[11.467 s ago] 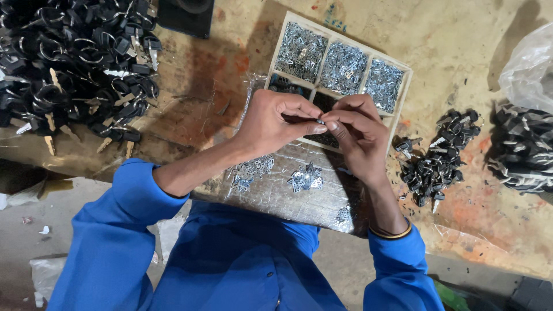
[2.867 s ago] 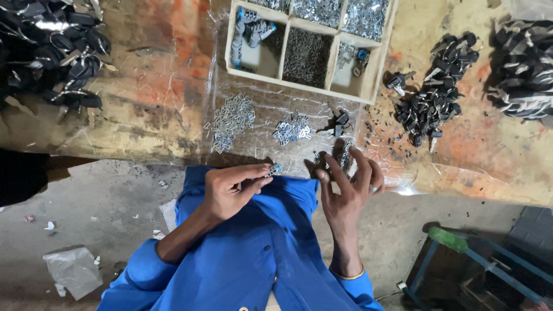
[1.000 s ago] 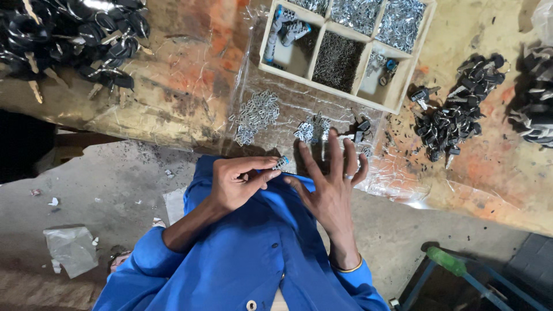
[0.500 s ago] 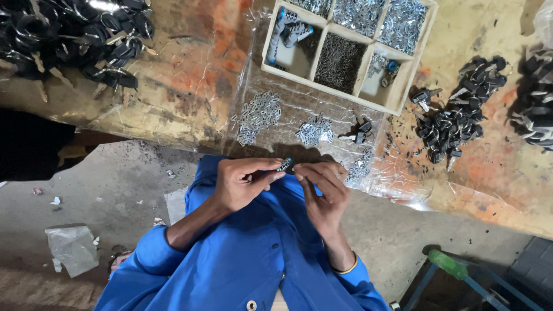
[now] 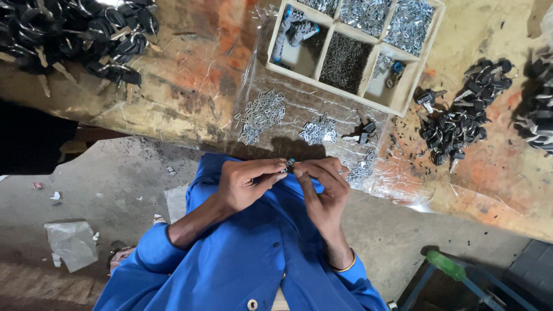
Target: The person assembles small lock cylinder cores at a workbench. They pick tiny metal pins and springs from a compartment tray, insert the parts into a cylinder body held in their hands, and place finished assemblies into the tray, repeating the cycle.
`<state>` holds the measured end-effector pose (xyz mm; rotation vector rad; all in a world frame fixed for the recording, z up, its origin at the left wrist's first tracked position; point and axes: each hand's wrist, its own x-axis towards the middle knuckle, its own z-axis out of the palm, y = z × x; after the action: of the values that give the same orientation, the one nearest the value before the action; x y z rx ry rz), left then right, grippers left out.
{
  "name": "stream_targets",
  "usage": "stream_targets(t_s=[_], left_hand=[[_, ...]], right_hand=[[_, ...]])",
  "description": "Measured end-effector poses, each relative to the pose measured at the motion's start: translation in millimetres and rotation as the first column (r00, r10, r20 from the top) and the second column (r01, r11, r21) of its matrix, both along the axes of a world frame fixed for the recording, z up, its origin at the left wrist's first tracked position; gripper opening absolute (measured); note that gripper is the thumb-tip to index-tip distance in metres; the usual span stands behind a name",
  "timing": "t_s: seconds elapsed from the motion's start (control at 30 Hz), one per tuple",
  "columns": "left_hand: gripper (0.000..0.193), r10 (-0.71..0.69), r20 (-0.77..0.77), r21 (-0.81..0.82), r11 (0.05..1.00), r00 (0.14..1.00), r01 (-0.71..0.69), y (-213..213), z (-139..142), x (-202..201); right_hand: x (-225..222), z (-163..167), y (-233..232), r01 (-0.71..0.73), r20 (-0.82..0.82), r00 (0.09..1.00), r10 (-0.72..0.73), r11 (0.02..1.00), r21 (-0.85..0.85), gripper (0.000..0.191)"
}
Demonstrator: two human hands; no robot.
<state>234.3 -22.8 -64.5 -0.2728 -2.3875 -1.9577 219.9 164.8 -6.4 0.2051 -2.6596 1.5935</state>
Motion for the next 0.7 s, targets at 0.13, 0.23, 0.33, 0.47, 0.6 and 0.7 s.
stream_targets(t_s=[0.13, 0.23, 0.33, 0.47, 0.6, 0.7], left_hand=[[0.025, -0.005, 0.031, 0.003, 1.000, 1.000, 0.005, -0.4, 1.3, -1.3], [0.023, -0.002, 0.008, -0.021, 1.000, 1.000, 0.003, -0.1, 1.9, -1.1], [0.022, -0.011, -0.090, -0.082, 0.997, 0.996, 0.004, -1.6, 1.4, -0.9], [0.020, -0.034, -0.142, -0.109, 0.994, 0.989, 0.019, -6.2, -0.1, -0.9], [0.019, -0.052, -0.094, -0.061, 0.997, 0.994, 0.047, -7.1, -1.4, -1.0], [0.021, -0.024, 0.062, 0.053, 0.998, 0.998, 0.020, -3.5, -2.2, -0.5]], right_hand=[[-1.0, 3.7, -0.7, 0.011, -0.003, 1.000, -0.011, 0.997, 0.078, 0.015], [-0.4, 2.3, -5.4, 0.150, 0.207, 0.970, -0.125, 0.982, -0.113, 0.018], [2.1, 1.0, -7.7, 0.198, 0.253, 0.954, -0.158, 0.970, -0.143, 0.024], [4.8, 3.1, -0.6, -0.039, -0.138, 0.987, 0.088, 0.945, 0.326, 0.021], [-2.8, 8.2, 18.1, -0.184, 0.048, 0.983, 0.180, 0.900, 0.395, 0.030], [-7.0, 7.4, 20.6, 0.067, -0.155, 0.987, 0.036, 0.793, 0.605, 0.032]])
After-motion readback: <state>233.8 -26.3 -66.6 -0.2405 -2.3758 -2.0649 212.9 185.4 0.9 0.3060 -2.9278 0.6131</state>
